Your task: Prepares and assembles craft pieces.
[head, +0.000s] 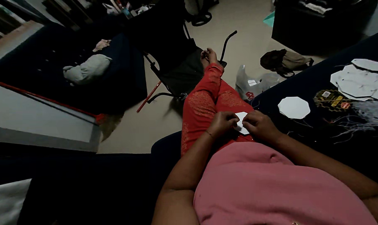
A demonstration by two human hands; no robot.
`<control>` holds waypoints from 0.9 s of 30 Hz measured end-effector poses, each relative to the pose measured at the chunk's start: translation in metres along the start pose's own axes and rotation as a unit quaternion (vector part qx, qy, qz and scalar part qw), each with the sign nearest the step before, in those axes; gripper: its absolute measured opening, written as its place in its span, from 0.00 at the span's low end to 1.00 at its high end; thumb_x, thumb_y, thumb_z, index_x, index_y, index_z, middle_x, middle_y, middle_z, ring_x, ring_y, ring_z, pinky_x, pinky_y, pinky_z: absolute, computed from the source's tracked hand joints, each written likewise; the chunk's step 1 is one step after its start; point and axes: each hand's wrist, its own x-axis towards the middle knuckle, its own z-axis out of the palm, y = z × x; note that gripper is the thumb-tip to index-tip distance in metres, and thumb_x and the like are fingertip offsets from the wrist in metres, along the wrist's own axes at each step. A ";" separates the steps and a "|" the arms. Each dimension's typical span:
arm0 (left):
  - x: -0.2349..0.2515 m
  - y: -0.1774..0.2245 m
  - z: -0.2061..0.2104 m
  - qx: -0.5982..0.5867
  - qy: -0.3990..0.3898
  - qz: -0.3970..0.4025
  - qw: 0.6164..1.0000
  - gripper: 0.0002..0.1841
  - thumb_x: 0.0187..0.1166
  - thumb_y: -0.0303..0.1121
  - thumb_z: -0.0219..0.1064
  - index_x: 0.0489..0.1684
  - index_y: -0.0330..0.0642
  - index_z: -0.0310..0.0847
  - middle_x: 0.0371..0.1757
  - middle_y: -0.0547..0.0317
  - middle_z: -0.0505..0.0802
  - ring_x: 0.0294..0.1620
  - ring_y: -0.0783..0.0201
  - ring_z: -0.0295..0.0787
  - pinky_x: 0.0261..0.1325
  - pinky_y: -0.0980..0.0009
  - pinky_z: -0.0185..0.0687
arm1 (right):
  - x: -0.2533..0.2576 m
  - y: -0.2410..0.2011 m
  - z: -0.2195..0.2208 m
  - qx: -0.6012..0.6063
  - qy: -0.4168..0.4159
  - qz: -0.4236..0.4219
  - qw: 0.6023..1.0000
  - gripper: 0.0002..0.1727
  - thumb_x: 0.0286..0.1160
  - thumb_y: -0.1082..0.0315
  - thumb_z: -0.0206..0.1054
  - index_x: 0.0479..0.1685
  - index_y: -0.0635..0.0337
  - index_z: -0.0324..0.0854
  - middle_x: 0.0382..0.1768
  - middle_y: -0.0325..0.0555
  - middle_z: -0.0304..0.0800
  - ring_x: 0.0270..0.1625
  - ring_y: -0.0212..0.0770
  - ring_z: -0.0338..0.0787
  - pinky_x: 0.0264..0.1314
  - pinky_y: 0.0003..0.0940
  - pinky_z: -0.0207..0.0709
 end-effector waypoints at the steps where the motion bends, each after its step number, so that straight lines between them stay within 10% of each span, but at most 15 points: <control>1: 0.000 -0.001 0.001 -0.030 0.003 0.002 1.000 0.12 0.86 0.30 0.62 0.51 0.29 0.87 0.38 0.55 0.93 0.38 0.73 0.87 0.52 0.73 0.84 | -0.001 0.000 0.001 0.000 0.000 -0.003 1.000 0.11 0.78 0.66 0.67 0.41 0.66 0.91 0.43 0.57 0.93 0.52 0.57 0.90 0.59 0.55 0.82; 10: -0.003 0.003 -0.004 -0.263 -0.012 -0.059 0.963 0.15 0.85 0.19 0.52 0.59 0.28 0.84 0.50 0.51 0.96 0.46 0.70 0.92 0.44 0.75 0.82 | -0.006 0.002 0.004 0.034 0.051 0.014 0.998 0.12 0.82 0.67 0.62 0.46 0.68 0.87 0.42 0.57 0.90 0.41 0.50 0.90 0.47 0.47 0.85; 15: 0.001 0.006 0.000 -0.213 0.008 -0.068 0.975 0.12 0.78 0.17 0.65 0.57 0.23 0.84 0.49 0.48 0.95 0.47 0.67 0.93 0.57 0.71 0.88 | -0.010 0.007 0.010 0.056 0.083 0.017 0.995 0.13 0.84 0.66 0.60 0.48 0.66 0.87 0.43 0.54 0.91 0.43 0.47 0.92 0.50 0.46 0.87; 27: 0.002 -0.004 0.011 -0.034 0.167 0.109 0.979 0.07 0.76 0.31 0.74 0.38 0.34 0.91 0.44 0.53 0.90 0.45 0.68 0.84 0.51 0.70 0.80 | -0.010 0.000 0.009 0.061 0.070 0.026 0.995 0.12 0.82 0.66 0.62 0.48 0.66 0.87 0.42 0.55 0.91 0.45 0.48 0.91 0.52 0.47 0.85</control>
